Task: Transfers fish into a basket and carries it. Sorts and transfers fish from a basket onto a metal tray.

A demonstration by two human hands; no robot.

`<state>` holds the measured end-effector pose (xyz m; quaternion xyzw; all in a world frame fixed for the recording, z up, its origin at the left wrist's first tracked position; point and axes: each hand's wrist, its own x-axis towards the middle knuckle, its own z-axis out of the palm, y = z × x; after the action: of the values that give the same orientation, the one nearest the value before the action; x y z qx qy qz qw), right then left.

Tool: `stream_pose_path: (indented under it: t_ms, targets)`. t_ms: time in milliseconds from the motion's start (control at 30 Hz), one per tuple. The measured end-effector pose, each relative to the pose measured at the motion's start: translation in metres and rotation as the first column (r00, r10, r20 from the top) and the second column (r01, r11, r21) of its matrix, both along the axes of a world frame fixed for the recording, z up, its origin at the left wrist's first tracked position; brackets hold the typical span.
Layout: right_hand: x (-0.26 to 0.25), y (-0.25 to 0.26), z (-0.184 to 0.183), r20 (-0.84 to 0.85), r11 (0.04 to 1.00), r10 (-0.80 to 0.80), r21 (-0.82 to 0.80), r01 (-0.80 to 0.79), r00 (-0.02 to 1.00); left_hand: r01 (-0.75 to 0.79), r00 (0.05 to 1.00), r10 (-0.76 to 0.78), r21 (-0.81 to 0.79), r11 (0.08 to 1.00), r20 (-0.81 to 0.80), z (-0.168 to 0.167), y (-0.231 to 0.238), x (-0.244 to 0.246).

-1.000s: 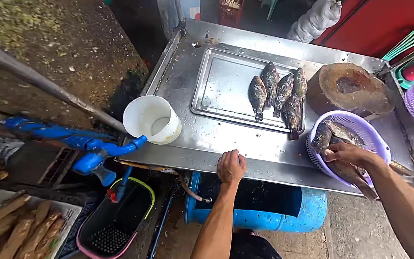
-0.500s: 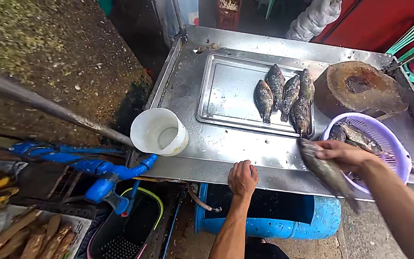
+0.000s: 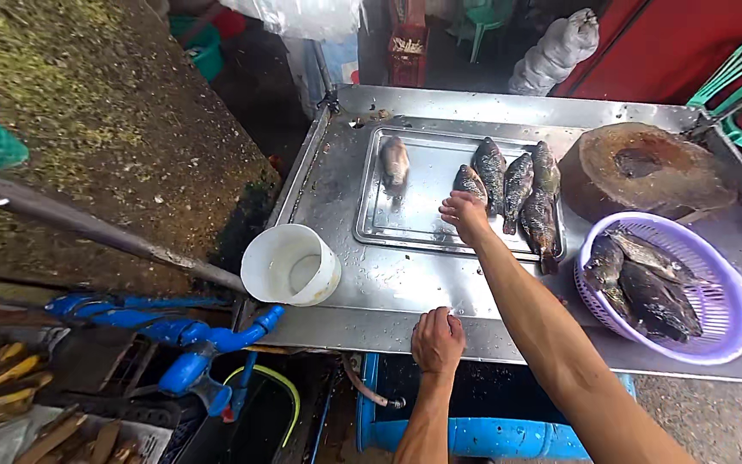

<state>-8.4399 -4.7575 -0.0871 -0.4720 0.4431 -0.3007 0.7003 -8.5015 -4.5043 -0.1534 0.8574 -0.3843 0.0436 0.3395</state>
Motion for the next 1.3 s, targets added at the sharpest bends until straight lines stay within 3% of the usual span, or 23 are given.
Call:
stream_pose_path:
  t_ms: [133, 267, 367, 467, 533, 667, 733, 833, 1000, 1100, 1200, 1300]
  targets:
    - [-0.087, 0.044, 0.006, -0.070, 0.983, 0.086, -0.154, -0.096, 0.994, 0.000, 1.000, 0.001, 0.014, 1.000, -0.021, 0.001, 0.001, 0.000]
    - [-0.191, 0.089, 0.040, -0.236, 0.916, 0.205, -0.295, -0.271, 0.950, 0.054, 0.987, -0.031, 0.142, 0.988, -0.157, 0.015, 0.009, 0.001]
    - [-0.280, 0.085, 0.063, -0.473, 0.818, 0.119, -0.452, -0.356, 0.873, 0.078, 0.980, -0.046, 0.160, 0.984, -0.192, 0.016, 0.007, -0.003]
    - [-0.364, 0.047, 0.083, -0.678, 0.736, -0.144, -0.560, -0.381, 0.720, 0.047, 0.988, -0.023, 0.154, 0.987, -0.154, 0.018, 0.006, -0.004]
    - [-0.412, 0.018, 0.081, -0.801, 0.713, -0.244, -0.531, -0.459, 0.547, 0.036, 0.991, -0.015, 0.163, 0.986, -0.131, 0.018, 0.007, -0.006]
    - [-0.454, 0.009, 0.074, -0.967, 0.565, -0.113, -0.253, -0.785, 0.230, 0.020, 0.997, -0.008, 0.139, 0.990, -0.081, 0.015, 0.003, -0.008]
    - [-0.463, 0.010, 0.068, -0.988, 0.507, -0.028, -0.145, -0.850, 0.151, 0.025, 0.996, -0.012, 0.146, 0.989, -0.088, 0.017, 0.002, -0.011]
    - [-0.468, -0.005, 0.057, -0.983, 0.404, -0.025, -0.175, -0.898, 0.180, -0.001, 0.995, 0.017, 0.173, 0.985, -0.093, 0.020, 0.004, -0.008]
    - [-0.486, -0.027, 0.032, -0.887, 0.130, -0.215, -0.440, -0.888, 0.408, -0.018, 0.997, 0.032, 0.183, 0.983, -0.074, 0.015, 0.002, -0.007]
    - [-0.485, -0.042, 0.014, -0.861, 0.028, -0.200, -0.483, -0.875, 0.469, -0.037, 0.996, 0.052, 0.207, 0.978, -0.070, 0.013, 0.001, -0.007]
    - [-0.480, -0.056, 0.004, -0.802, 0.024, -0.139, -0.589, -0.808, 0.581, -0.051, 0.996, 0.066, 0.212, 0.976, -0.067, 0.013, -0.001, -0.007]
    - [-0.471, -0.060, 0.007, -0.680, 0.216, -0.099, -0.728, -0.651, 0.727, -0.060, 0.995, 0.074, 0.202, 0.978, -0.061, 0.012, -0.003, -0.007]
